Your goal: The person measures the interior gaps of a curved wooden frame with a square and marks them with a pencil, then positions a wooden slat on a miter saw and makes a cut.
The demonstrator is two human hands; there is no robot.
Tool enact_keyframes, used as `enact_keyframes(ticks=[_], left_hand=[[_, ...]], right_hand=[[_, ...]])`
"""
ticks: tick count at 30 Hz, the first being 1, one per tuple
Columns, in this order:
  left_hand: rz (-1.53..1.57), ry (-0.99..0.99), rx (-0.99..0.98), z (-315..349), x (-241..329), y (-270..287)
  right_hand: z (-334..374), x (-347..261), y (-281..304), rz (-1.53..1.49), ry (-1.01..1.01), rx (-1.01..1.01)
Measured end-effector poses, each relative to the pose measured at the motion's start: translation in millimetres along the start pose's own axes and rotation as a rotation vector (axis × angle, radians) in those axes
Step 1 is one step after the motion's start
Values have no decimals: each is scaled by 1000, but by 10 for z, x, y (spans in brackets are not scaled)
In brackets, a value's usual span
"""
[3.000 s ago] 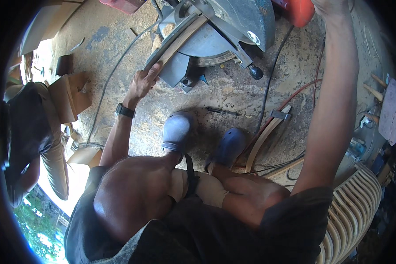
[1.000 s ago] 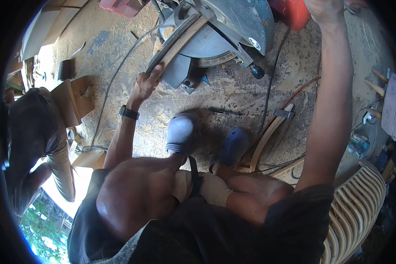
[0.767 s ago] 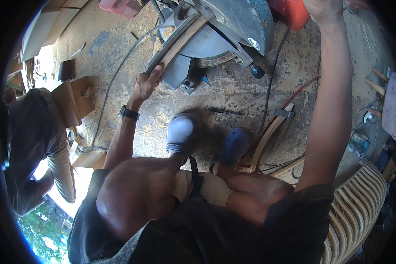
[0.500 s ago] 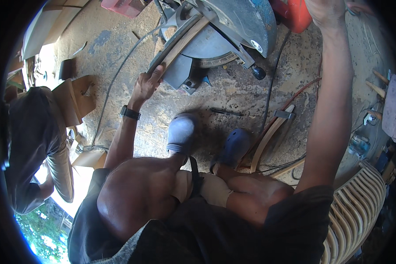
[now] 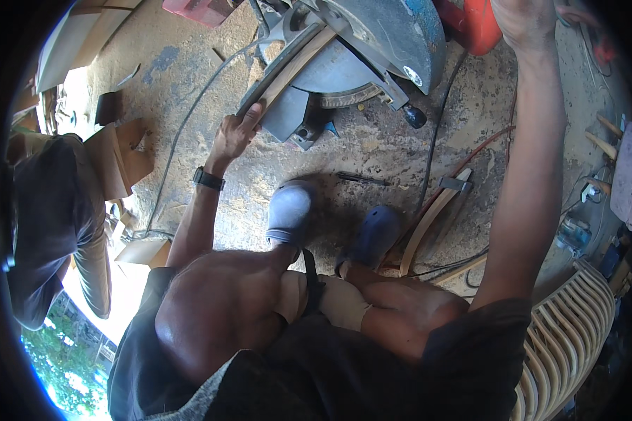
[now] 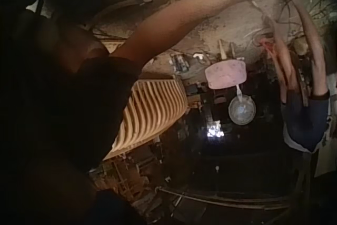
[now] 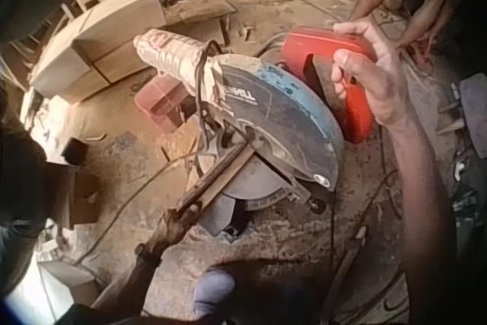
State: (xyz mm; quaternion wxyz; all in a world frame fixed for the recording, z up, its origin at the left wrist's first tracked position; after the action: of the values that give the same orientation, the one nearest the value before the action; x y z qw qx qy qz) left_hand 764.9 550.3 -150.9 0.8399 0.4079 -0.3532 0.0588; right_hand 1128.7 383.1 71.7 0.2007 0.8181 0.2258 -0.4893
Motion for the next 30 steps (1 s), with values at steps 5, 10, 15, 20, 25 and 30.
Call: enact_keyframes(ticks=[5,10,15,20,25,30], left_hand=[[11,5,8,-8,-36,-3],[17,16,14,5,-15,10],[-7,21,2,-1,43,1],[-27,50,-11,1,-30,32],[-18,54,14,1,-3,17],[-62,77,-29,-5,16,46]], right_hand=[[47,47,-6,-19,-47,44],[60,70,9,-24,-39,56],[-2,44,57,-44,-25,11],[-46,-17,-87,11,-14,-15],[-53,-3,-40,15,-26,9],[-40,2,-15,0,-36,-1]])
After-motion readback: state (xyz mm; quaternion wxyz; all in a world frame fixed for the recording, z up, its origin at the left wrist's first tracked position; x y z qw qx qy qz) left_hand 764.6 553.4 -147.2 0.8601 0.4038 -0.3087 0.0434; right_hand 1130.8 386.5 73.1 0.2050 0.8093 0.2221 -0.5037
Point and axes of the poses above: each hand's wrist, its own z-axis away from the middle knuckle, its own y-axis out of the back of the hand, x = y × z, the point moved 3 cm from there along -z, towards the middle knuckle, and after that the axes turned 15 degrees about x, right-handed, at the moved point
